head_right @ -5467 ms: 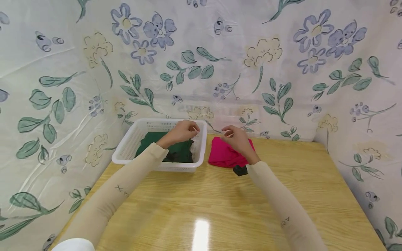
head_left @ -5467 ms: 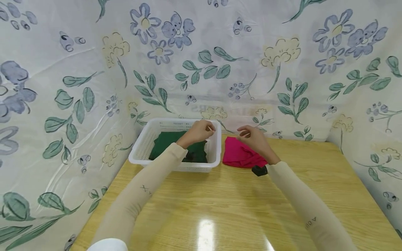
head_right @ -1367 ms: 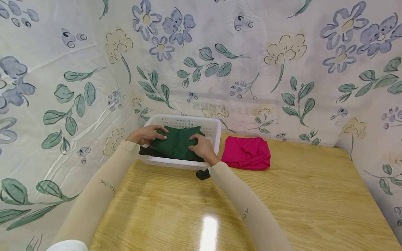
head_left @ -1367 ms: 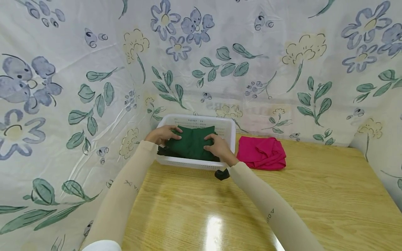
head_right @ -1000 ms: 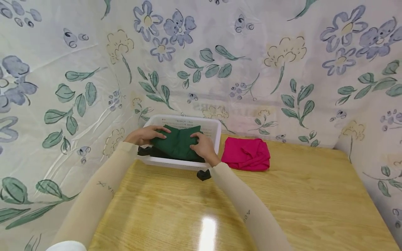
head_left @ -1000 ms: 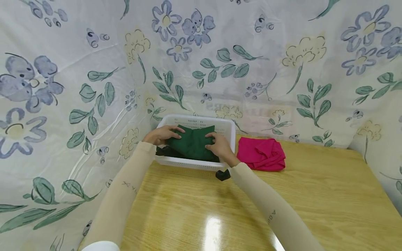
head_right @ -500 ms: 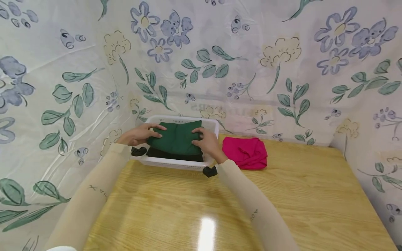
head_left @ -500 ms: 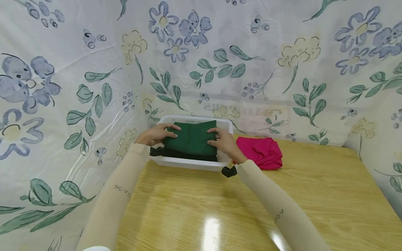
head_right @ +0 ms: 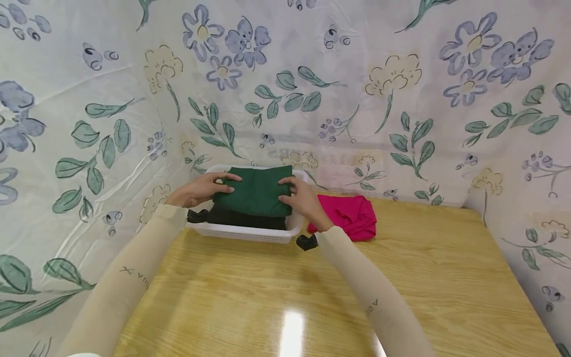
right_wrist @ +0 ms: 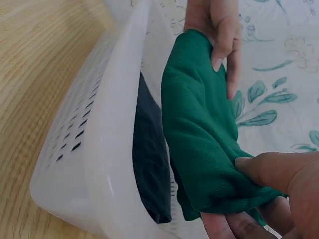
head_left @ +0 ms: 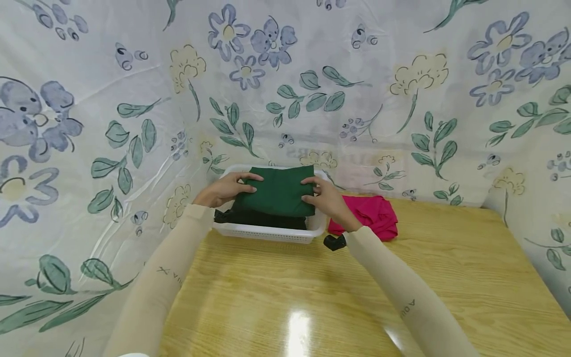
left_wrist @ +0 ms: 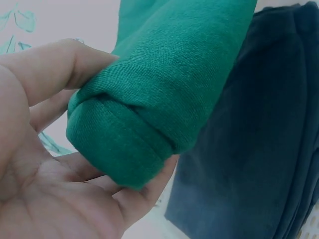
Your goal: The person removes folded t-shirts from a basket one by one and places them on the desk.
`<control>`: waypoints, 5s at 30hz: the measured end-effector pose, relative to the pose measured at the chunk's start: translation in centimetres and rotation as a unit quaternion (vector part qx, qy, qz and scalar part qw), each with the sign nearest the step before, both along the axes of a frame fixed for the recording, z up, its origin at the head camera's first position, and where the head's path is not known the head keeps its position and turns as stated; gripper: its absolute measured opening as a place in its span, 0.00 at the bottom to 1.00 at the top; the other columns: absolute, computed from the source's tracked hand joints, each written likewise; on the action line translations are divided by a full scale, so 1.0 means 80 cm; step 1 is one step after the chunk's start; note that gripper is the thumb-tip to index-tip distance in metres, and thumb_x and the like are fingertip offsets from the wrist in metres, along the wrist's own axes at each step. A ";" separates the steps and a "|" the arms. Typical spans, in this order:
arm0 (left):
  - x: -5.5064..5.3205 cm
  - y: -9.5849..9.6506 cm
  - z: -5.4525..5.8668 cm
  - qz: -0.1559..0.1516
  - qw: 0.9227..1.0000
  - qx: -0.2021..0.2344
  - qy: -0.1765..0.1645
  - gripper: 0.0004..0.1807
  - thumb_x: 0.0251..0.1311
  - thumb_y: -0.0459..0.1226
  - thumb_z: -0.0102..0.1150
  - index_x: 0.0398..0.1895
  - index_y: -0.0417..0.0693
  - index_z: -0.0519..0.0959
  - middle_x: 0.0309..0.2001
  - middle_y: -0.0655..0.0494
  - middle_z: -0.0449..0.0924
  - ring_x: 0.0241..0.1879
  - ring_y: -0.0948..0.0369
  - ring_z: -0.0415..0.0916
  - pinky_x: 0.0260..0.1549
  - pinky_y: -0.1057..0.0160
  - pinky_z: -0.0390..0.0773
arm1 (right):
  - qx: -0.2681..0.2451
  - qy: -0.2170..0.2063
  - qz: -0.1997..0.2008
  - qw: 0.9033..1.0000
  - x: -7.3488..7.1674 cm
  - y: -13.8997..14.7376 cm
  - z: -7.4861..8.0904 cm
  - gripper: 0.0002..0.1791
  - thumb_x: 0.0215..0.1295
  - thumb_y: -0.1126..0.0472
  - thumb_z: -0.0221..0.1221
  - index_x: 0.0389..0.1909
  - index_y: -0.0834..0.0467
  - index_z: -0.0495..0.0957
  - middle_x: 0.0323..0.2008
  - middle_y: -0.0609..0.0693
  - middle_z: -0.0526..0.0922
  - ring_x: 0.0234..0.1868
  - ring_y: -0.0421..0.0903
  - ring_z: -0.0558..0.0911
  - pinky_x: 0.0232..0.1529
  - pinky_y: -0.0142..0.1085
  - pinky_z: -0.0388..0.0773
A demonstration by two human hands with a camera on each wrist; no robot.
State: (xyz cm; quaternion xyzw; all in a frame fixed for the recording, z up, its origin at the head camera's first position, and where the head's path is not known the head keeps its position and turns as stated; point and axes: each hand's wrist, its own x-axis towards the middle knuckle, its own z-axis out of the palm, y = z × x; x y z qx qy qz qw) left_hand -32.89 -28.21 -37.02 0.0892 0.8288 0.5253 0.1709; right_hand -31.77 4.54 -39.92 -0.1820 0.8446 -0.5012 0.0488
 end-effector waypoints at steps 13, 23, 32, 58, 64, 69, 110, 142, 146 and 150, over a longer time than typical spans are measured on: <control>0.004 0.029 0.016 -0.005 1.000 -0.017 0.022 0.24 0.70 0.38 0.65 0.69 0.57 0.77 0.62 0.43 0.70 0.17 0.63 0.47 0.21 0.64 0.60 | -0.040 -0.001 0.003 0.999 0.001 0.034 0.004 0.23 0.70 0.61 0.67 0.64 0.49 0.77 0.72 0.58 0.70 0.68 0.54 0.76 0.53 0.45 0.83; 0.003 0.061 0.019 -0.009 1.000 -0.018 0.024 0.24 0.70 0.38 0.65 0.69 0.59 0.77 0.62 0.45 0.71 0.42 0.52 0.67 0.37 0.58 0.70 | -0.072 -0.016 0.005 0.997 0.006 0.065 0.009 0.24 0.71 0.64 0.65 0.66 0.51 0.75 0.70 0.59 0.72 0.66 0.54 0.77 0.54 0.48 0.82; 0.003 0.081 0.022 -0.020 0.999 -0.005 0.031 0.25 0.70 0.37 0.65 0.69 0.58 0.76 0.66 0.45 0.68 0.54 0.48 0.73 0.56 0.50 0.75 | -0.066 -0.007 -0.001 0.998 0.006 0.085 0.010 0.25 0.71 0.63 0.65 0.67 0.51 0.75 0.65 0.60 0.78 0.61 0.52 0.82 0.54 0.47 0.83; -0.003 0.154 0.027 -0.059 0.997 0.023 0.047 0.24 0.69 0.36 0.66 0.68 0.58 0.78 0.55 0.41 0.76 0.49 0.50 0.77 0.56 0.50 0.77 | -0.049 0.010 -0.022 0.999 0.015 0.171 0.021 0.26 0.70 0.61 0.66 0.68 0.51 0.75 0.71 0.61 0.71 0.69 0.58 0.74 0.58 0.52 0.79; -0.002 0.177 0.028 -0.068 0.996 0.037 0.044 0.24 0.69 0.36 0.66 0.68 0.56 0.78 0.56 0.41 0.76 0.49 0.49 0.79 0.55 0.49 0.78 | -0.042 0.013 -0.027 0.999 0.018 0.192 0.020 0.26 0.72 0.62 0.65 0.69 0.52 0.74 0.72 0.61 0.69 0.69 0.59 0.75 0.56 0.53 0.80; -0.004 0.200 0.023 -0.083 0.994 0.048 0.047 0.24 0.69 0.34 0.65 0.68 0.54 0.78 0.55 0.40 0.77 0.49 0.49 0.80 0.53 0.50 0.81 | -0.030 0.011 -0.041 0.999 0.022 0.216 0.016 0.26 0.72 0.61 0.65 0.69 0.52 0.74 0.76 0.61 0.63 0.74 0.61 0.67 0.61 0.56 0.76; -0.013 0.392 -0.017 -0.137 0.987 0.029 0.082 0.23 0.66 0.33 0.68 0.64 0.55 0.81 0.71 0.50 0.67 0.58 0.55 0.76 0.47 0.62 0.82 | 0.017 -0.022 -0.100 0.995 0.049 0.393 -0.018 0.33 0.74 0.57 0.64 0.75 0.58 0.66 0.79 0.67 0.50 0.77 0.70 0.54 0.67 0.68 0.62; -0.009 0.528 -0.091 -0.090 0.991 0.021 0.100 0.22 0.66 0.31 0.67 0.63 0.54 0.82 0.70 0.49 0.70 0.36 0.62 0.70 0.29 0.68 0.72 | 0.047 -0.044 -0.167 0.984 0.056 0.481 -0.062 0.34 0.75 0.61 0.62 0.77 0.62 0.62 0.79 0.69 0.46 0.75 0.74 0.52 0.65 0.69 0.62; -0.010 0.533 -0.097 -0.086 0.992 0.010 0.090 0.23 0.67 0.31 0.66 0.64 0.54 0.82 0.61 0.45 0.76 0.16 0.60 0.55 0.20 0.66 0.66 | 0.055 -0.044 -0.165 0.984 0.053 0.485 -0.067 0.34 0.75 0.61 0.61 0.77 0.62 0.62 0.79 0.70 0.47 0.75 0.75 0.53 0.64 0.69 0.63; -0.010 0.535 -0.102 -0.076 0.993 0.005 0.087 0.23 0.67 0.31 0.67 0.64 0.55 0.82 0.58 0.45 0.78 0.19 0.62 0.57 0.24 0.67 0.66 | 0.060 -0.044 -0.171 0.983 0.050 0.484 -0.072 0.33 0.75 0.62 0.61 0.77 0.61 0.63 0.79 0.70 0.45 0.75 0.75 0.54 0.64 0.68 0.65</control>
